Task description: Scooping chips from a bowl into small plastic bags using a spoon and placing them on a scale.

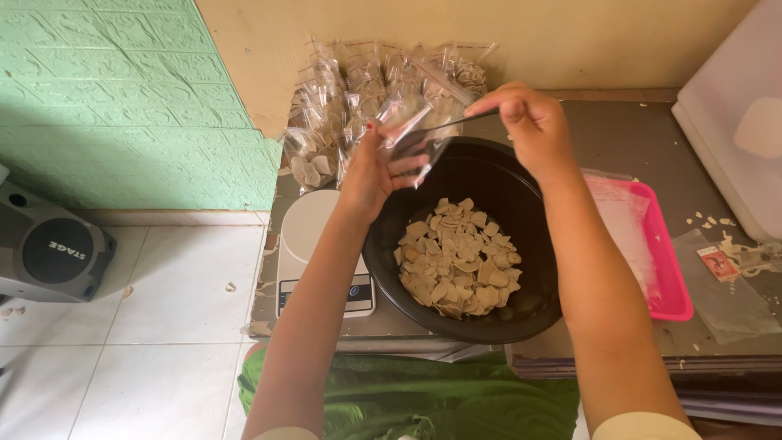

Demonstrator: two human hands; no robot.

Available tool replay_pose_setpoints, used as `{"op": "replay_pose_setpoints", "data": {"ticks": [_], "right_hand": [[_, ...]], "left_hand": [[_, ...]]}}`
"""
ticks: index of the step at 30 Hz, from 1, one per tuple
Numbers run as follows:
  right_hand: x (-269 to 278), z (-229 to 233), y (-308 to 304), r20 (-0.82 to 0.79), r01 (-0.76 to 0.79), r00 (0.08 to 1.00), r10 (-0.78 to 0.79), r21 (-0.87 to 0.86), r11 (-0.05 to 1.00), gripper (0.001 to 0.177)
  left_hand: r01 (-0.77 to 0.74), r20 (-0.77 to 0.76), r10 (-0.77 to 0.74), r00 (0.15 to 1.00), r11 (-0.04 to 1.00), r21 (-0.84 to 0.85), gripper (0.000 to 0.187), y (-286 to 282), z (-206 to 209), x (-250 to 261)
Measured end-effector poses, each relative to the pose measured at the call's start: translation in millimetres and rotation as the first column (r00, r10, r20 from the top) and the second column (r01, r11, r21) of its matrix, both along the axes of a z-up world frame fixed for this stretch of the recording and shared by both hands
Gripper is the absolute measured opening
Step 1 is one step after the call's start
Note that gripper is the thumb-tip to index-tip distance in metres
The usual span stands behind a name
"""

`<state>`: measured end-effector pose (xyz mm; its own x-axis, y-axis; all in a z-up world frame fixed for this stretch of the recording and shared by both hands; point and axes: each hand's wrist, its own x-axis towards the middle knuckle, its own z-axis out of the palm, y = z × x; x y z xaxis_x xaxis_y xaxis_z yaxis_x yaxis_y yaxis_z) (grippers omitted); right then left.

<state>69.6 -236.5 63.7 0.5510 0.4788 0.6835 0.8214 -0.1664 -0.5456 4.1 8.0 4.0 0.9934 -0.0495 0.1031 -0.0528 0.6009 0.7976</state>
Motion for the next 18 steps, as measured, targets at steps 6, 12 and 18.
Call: {"op": "replay_pose_setpoints", "data": {"ticks": [6, 12, 18], "right_hand": [[-3, 0, -1, 0.068, -0.065, 0.996, 0.065, -0.007, 0.998, 0.052], [-14, -1, 13, 0.098, -0.078, 0.992, 0.074, 0.041, 0.996, 0.052], [-17, 5, 8, 0.072, -0.083, 0.994, 0.081, 0.023, 0.996, 0.055]], "left_hand": [[0.069, 0.003, -0.071, 0.997, 0.982, 0.176, 0.066, -2, -3, 1], [0.075, -0.08, -0.064, 0.995, 0.987, 0.146, 0.061, -3, 11, -7], [0.017, -0.061, -0.011, 0.998, 0.994, 0.105, 0.045, -3, 7, -7]]}}
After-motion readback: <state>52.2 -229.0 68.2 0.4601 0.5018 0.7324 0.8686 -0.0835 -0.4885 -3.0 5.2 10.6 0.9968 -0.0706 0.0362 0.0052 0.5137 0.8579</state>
